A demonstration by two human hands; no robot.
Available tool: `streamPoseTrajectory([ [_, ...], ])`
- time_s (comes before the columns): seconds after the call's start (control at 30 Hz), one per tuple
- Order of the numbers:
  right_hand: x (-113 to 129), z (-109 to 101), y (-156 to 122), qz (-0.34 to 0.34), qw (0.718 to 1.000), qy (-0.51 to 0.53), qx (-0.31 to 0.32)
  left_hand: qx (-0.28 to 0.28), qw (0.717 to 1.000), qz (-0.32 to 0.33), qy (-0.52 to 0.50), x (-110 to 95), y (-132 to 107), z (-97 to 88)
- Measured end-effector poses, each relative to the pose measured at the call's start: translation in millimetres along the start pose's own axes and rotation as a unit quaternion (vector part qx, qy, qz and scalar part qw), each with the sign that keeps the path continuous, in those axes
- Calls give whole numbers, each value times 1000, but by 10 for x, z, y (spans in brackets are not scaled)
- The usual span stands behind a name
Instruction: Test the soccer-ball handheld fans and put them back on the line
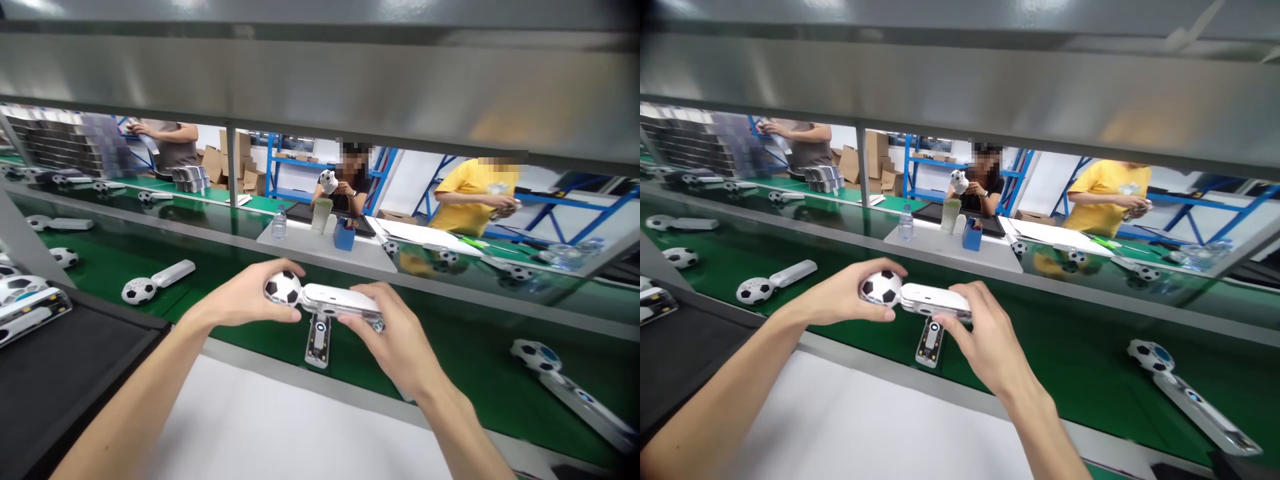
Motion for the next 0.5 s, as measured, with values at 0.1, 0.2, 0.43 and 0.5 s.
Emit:
streamPoseTrajectory([
  [0.1, 65, 5, -38, 113, 991, 26, 60, -134, 989, 4, -59, -57, -6, 45],
  [0.2, 218, 54, -103, 163, 968, 110, 156, -223, 972, 0, -75, -89, -24, 98],
  [0.43, 447, 184, -266, 236, 875, 304, 295, -258, 961, -62, -81, -123, -56, 86],
  [0.5, 467, 216, -289, 260, 847, 356, 297, -245, 962, -78, -95, -118, -48, 75],
])
Point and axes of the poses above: each hand's wrist, its own y-axis towards the middle knuckle, its own z-axis out of the palm, x = y × z, the point moved 2 cm from there along y, towards the middle knuckle, and after that the axes turned 14 degrees about -x, right-handed, at the moved point
